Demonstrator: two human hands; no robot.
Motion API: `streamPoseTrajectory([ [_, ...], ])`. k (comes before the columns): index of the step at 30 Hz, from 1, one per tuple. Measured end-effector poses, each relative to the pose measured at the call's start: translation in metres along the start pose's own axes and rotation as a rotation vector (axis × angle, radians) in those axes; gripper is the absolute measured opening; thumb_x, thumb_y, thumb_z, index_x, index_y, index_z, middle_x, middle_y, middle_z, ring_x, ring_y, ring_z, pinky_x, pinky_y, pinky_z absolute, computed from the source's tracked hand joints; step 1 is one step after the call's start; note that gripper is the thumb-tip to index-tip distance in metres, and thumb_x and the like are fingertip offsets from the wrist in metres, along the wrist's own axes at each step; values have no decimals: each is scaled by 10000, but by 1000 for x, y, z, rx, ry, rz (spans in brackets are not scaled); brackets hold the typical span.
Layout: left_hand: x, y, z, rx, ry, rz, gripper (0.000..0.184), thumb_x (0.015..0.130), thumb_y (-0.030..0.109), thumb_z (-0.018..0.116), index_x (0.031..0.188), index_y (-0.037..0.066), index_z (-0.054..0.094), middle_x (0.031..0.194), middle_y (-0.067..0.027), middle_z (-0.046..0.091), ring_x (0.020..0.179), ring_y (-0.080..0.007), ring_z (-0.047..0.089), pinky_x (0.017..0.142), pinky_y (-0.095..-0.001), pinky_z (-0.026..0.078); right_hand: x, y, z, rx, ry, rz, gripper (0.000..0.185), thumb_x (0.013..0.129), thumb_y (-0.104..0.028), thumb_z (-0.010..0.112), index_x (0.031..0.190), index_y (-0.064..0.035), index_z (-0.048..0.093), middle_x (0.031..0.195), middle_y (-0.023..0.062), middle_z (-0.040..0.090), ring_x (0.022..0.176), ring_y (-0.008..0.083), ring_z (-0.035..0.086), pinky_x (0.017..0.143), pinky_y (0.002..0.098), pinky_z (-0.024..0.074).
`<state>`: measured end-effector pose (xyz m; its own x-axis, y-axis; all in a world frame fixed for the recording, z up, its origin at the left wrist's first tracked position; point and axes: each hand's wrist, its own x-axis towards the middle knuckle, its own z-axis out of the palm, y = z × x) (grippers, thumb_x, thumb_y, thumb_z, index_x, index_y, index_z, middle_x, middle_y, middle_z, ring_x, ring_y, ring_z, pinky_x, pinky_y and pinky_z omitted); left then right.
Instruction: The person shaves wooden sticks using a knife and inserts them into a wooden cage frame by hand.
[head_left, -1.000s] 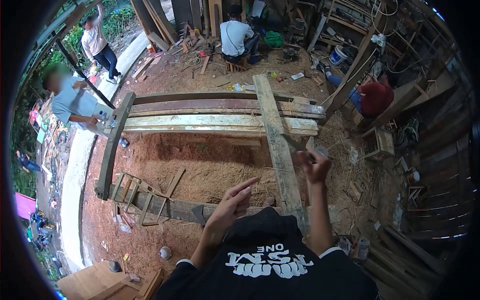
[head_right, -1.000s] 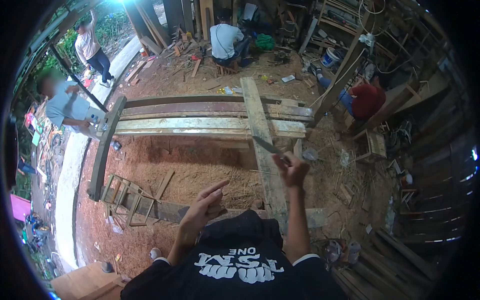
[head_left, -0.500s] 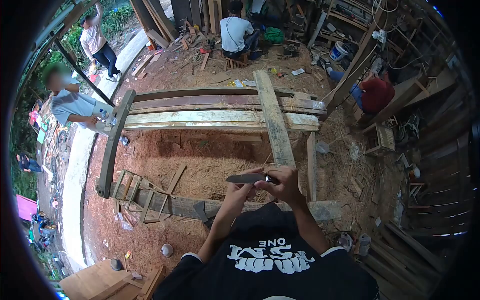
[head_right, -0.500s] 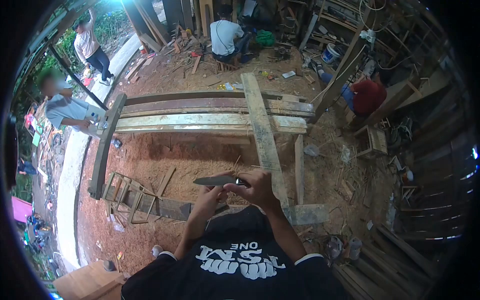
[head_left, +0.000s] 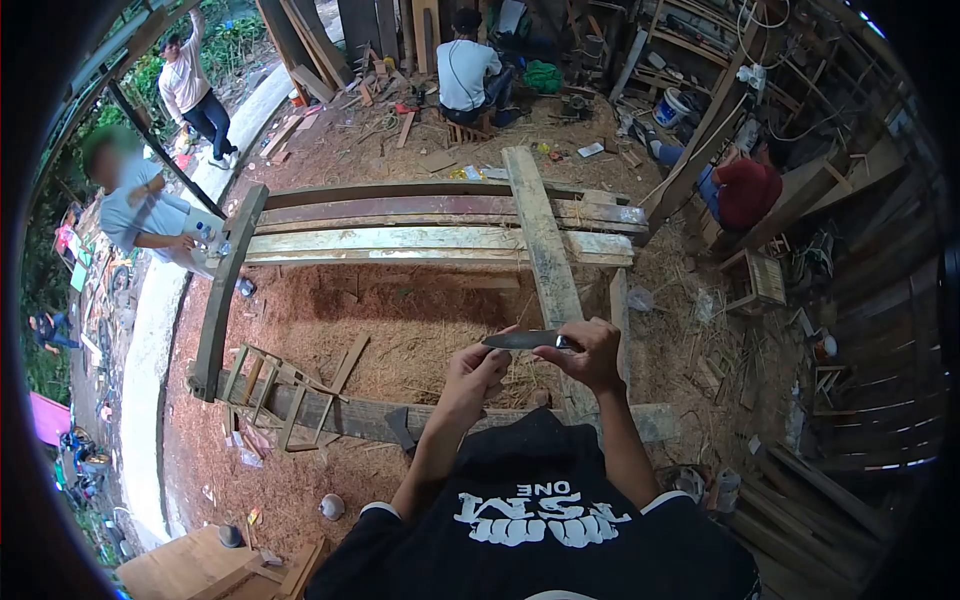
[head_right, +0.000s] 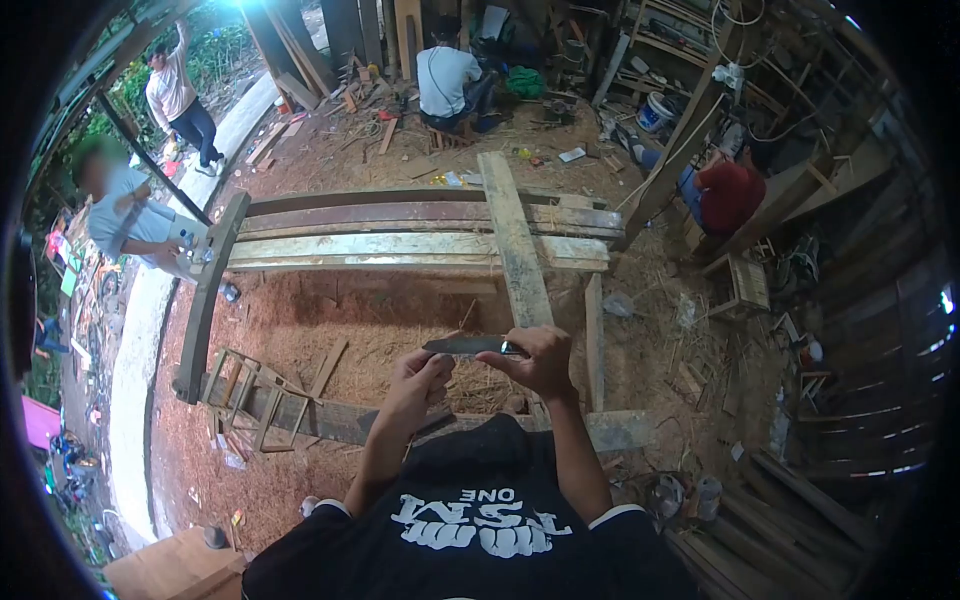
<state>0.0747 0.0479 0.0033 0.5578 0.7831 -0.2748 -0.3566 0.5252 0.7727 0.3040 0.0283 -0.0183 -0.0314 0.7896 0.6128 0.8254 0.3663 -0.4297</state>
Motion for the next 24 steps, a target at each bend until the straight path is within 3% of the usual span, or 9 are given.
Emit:
streamPoseTrajectory([
  [1, -1, 0, 1, 15, 5, -6, 416, 1041, 131, 546, 1433, -8, 519, 779, 81, 420, 591, 6, 320, 469, -182, 251, 0, 0, -1, -6, 16, -6, 582, 799, -632, 759, 601, -99, 634, 500, 32, 540, 458, 222, 565, 494, 347, 412],
  [4, -6, 4, -1, 50, 12, -31, 409, 1042, 143, 556, 1425, 2, 534, 777, 80, 415, 584, 2, 311, 460, -186, 241, -13, 27, 2, 58, 155, 403, 650, 839, -671, 706, 603, -73, 611, 506, 40, 473, 461, 165, 465, 480, 344, 326],
  [6, -23, 3, -11, 54, 11, -69, 402, 1043, 150, 560, 1419, 8, 544, 774, 78, 414, 575, -2, 303, 458, -188, 233, -13, 53, -18, -137, 160, 566, 673, 878, -679, 658, 619, -60, 609, 503, 40, 429, 470, 144, 421, 477, 352, 319],
  [9, -23, -3, -21, 24, 104, -51, 404, 1043, 150, 561, 1422, 13, 543, 776, 67, 427, 564, -9, 298, 467, -186, 235, -10, 49, -37, -145, 119, 410, 622, 877, -648, 681, 578, -113, 575, 468, 18, 462, 413, 181, 491, 441, 357, 355],
  [19, 3, -14, -11, -63, 56, -4, 397, 1046, 165, 575, 1415, 22, 551, 822, 22, 562, 526, 0, 341, 455, -190, 253, 11, -38, 7, 280, -108, 133, 553, 804, -568, 783, 669, -46, 661, 537, 65, 526, 491, 236, 556, 498, 360, 410],
  [24, -3, -9, -6, 28, 42, 12, 396, 1050, 153, 563, 1422, 20, 548, 806, 24, 555, 530, -2, 339, 459, -193, 250, 17, -31, 9, 207, -112, -2, 564, 763, -595, 795, 649, -56, 673, 527, 65, 546, 483, 231, 567, 501, 348, 416],
])
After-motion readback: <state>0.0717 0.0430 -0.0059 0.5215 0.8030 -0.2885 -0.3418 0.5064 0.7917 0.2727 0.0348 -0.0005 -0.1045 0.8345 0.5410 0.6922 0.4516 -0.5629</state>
